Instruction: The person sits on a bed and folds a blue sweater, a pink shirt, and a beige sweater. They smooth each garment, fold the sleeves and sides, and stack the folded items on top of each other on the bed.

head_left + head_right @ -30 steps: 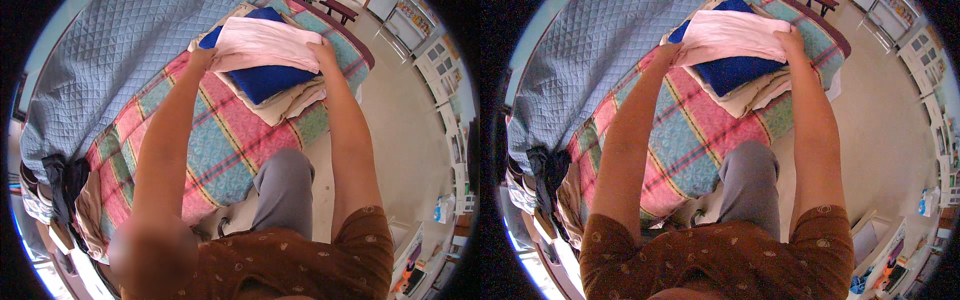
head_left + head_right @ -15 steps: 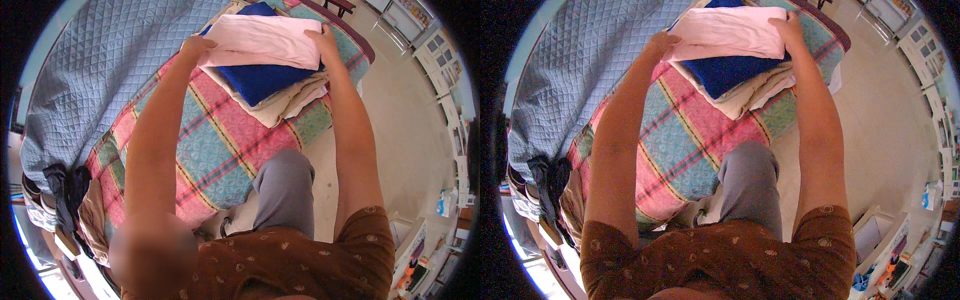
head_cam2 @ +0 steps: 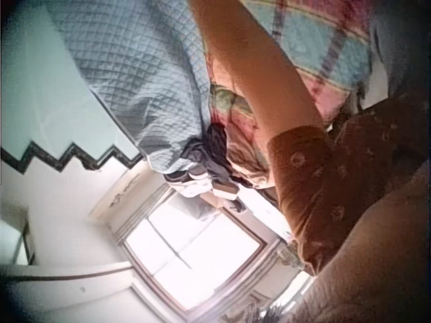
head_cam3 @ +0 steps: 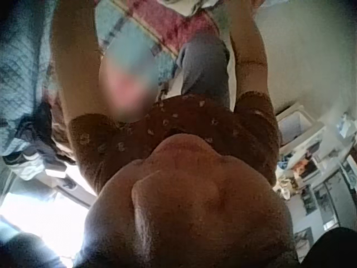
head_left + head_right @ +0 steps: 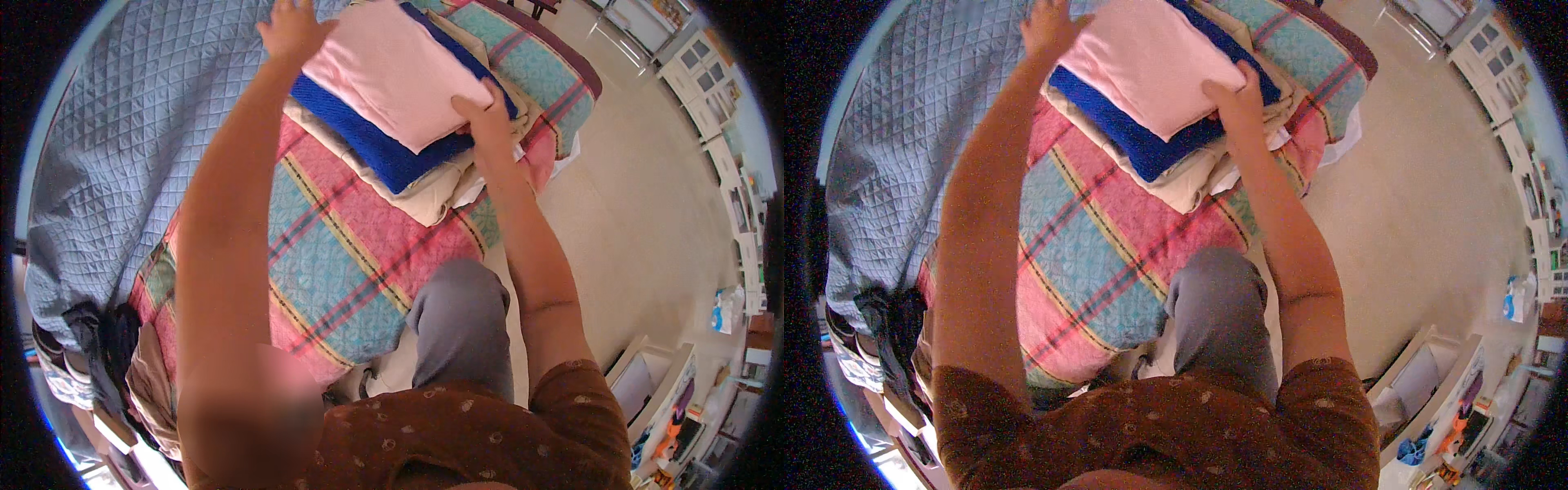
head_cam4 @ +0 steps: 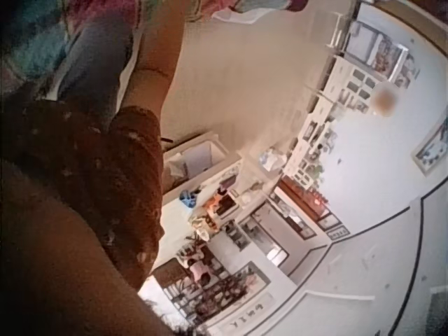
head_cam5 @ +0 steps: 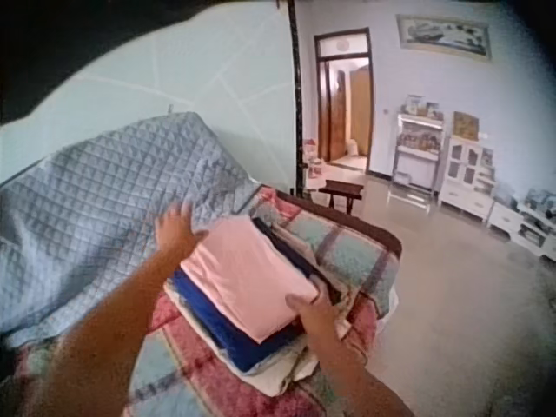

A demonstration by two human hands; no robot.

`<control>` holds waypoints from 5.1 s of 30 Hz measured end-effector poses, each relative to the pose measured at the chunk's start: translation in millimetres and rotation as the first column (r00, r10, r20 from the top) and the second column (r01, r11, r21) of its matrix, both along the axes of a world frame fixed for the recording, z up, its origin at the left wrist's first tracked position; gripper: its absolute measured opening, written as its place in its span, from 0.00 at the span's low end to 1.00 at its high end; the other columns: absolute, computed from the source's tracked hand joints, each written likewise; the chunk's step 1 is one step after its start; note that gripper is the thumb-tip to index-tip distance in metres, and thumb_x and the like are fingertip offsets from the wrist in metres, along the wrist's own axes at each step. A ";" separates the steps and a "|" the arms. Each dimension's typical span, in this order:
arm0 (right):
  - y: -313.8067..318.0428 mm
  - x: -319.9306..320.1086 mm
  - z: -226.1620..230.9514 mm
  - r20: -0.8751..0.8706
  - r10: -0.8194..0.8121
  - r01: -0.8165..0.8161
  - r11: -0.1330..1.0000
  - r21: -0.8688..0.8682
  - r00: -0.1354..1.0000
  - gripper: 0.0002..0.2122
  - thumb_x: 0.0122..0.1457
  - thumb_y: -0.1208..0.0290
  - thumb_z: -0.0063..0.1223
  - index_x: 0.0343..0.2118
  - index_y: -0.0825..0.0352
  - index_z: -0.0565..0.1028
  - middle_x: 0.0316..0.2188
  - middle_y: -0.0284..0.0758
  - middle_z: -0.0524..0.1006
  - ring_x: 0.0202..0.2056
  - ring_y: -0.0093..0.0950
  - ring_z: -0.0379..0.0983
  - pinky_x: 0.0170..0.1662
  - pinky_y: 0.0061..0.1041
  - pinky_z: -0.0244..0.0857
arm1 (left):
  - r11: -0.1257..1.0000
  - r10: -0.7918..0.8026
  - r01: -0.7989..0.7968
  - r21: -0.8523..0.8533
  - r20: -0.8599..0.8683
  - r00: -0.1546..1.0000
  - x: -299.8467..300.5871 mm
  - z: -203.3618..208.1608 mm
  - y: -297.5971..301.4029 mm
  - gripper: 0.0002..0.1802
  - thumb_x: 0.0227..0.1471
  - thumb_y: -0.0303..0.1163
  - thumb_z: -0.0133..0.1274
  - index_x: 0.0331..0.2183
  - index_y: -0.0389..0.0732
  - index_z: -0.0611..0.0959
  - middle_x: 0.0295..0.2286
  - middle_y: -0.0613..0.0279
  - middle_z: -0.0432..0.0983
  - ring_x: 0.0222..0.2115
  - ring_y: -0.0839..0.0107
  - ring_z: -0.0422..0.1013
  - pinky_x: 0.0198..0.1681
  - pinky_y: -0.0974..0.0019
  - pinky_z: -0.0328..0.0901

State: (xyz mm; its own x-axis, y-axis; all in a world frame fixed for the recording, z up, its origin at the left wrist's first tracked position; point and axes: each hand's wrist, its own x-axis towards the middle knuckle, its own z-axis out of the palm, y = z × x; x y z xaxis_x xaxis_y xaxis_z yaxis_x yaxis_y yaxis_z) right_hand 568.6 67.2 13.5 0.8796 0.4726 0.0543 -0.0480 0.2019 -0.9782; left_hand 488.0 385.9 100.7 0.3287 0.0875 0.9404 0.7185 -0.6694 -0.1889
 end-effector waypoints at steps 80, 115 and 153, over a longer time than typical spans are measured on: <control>-4.9 -496.5 -47.5 -0.458 0.804 -0.855 0.493 0.159 0.379 0.21 0.63 0.53 0.47 0.52 0.64 0.72 0.50 0.35 0.75 0.52 0.32 0.70 0.56 0.32 0.63 | 0.130 -0.306 0.137 -0.982 0.092 0.947 -565.4 -102.8 -329.5 0.19 0.43 0.37 0.55 0.34 0.30 0.77 0.33 0.38 0.76 0.37 0.45 0.74 0.44 0.51 0.67; 47.6 -463.1 0.3 0.394 0.865 -0.558 0.502 -0.661 0.312 0.13 0.50 0.69 0.57 0.40 0.63 0.78 0.39 0.37 0.77 0.43 0.34 0.74 0.46 0.31 0.67 | -0.091 0.740 0.970 -0.225 0.636 0.218 -590.6 -127.7 -254.5 0.30 0.60 0.52 0.46 0.51 0.36 0.69 0.43 0.52 0.72 0.42 0.58 0.71 0.44 0.56 0.68; 71.4 -383.9 13.1 0.668 0.737 -0.158 0.676 -0.720 0.105 0.38 0.52 0.53 0.59 0.64 0.61 0.57 0.63 0.48 0.58 0.64 0.44 0.54 0.64 0.38 0.51 | -0.352 0.406 0.901 -0.254 0.826 0.392 -585.6 -88.7 -275.7 0.19 0.62 0.40 0.49 0.49 0.37 0.74 0.40 0.61 0.76 0.39 0.71 0.74 0.41 0.67 0.71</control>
State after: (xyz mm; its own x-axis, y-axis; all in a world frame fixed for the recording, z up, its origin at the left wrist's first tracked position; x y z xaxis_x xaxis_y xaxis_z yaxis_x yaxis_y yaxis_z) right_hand 184.7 138.6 26.6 -0.0358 0.9656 0.2574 0.9234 0.1305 -0.3611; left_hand -97.7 110.1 11.9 0.3841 0.8957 -0.2242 -0.3568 0.3679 0.8587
